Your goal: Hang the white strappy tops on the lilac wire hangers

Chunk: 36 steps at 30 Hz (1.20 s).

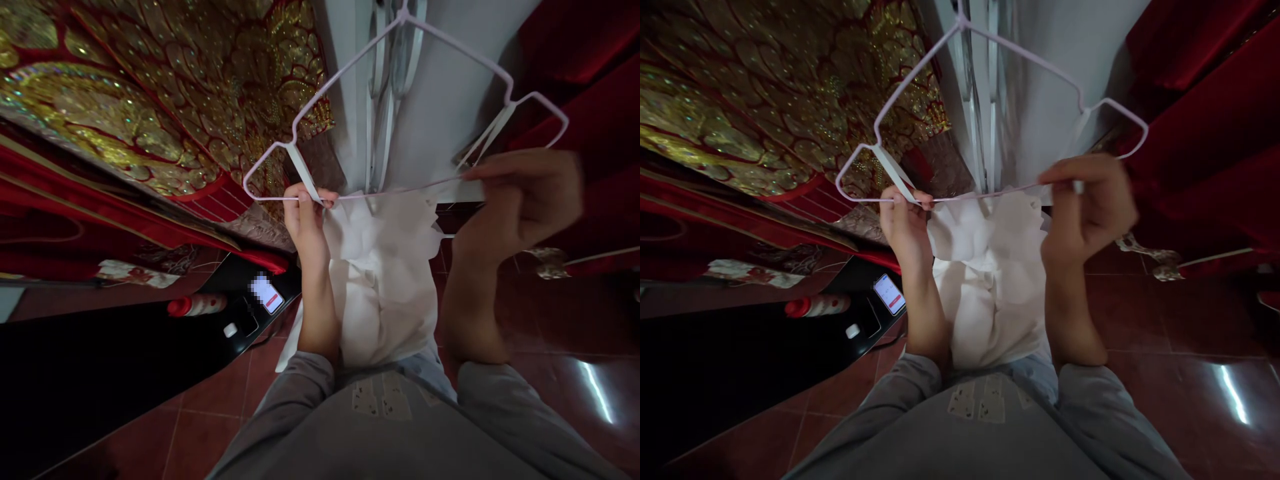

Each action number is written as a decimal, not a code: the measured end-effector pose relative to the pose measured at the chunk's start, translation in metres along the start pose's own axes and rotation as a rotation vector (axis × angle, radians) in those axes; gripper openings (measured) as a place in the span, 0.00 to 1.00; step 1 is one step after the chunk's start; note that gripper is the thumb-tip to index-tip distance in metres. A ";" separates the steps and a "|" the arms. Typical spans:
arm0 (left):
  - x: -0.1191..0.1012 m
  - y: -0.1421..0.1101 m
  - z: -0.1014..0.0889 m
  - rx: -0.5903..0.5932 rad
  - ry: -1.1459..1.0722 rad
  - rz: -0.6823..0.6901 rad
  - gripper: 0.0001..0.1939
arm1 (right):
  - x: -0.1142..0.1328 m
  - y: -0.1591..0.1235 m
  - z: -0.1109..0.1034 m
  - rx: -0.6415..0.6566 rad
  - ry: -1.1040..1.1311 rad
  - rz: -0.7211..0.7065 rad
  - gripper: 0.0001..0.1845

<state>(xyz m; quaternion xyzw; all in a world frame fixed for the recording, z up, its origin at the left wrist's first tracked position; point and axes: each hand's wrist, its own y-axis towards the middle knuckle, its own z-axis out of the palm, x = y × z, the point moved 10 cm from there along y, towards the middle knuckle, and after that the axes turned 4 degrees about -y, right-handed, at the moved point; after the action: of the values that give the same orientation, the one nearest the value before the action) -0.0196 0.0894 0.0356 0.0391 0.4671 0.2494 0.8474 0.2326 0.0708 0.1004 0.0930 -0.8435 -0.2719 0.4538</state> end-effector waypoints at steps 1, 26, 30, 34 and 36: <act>-0.001 0.000 0.000 0.003 0.006 -0.003 0.20 | 0.004 -0.004 0.007 0.023 0.027 -0.006 0.16; -0.053 0.003 0.002 0.207 -0.074 0.026 0.19 | 0.010 -0.031 0.041 0.114 0.195 -0.032 0.10; -0.066 0.024 -0.040 0.031 -0.108 0.114 0.14 | 0.007 -0.031 0.035 0.100 0.213 -0.042 0.10; -0.047 0.016 -0.081 -0.177 0.011 0.084 0.10 | 0.006 -0.034 0.038 0.080 0.238 -0.028 0.10; -0.029 0.007 -0.073 -0.147 0.075 -0.028 0.09 | 0.007 -0.034 0.044 0.095 0.240 -0.020 0.11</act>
<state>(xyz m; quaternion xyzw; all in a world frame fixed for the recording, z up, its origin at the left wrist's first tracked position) -0.0943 0.0701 0.0190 -0.0392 0.4793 0.2725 0.8333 0.1896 0.0554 0.0678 0.1548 -0.7939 -0.2234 0.5439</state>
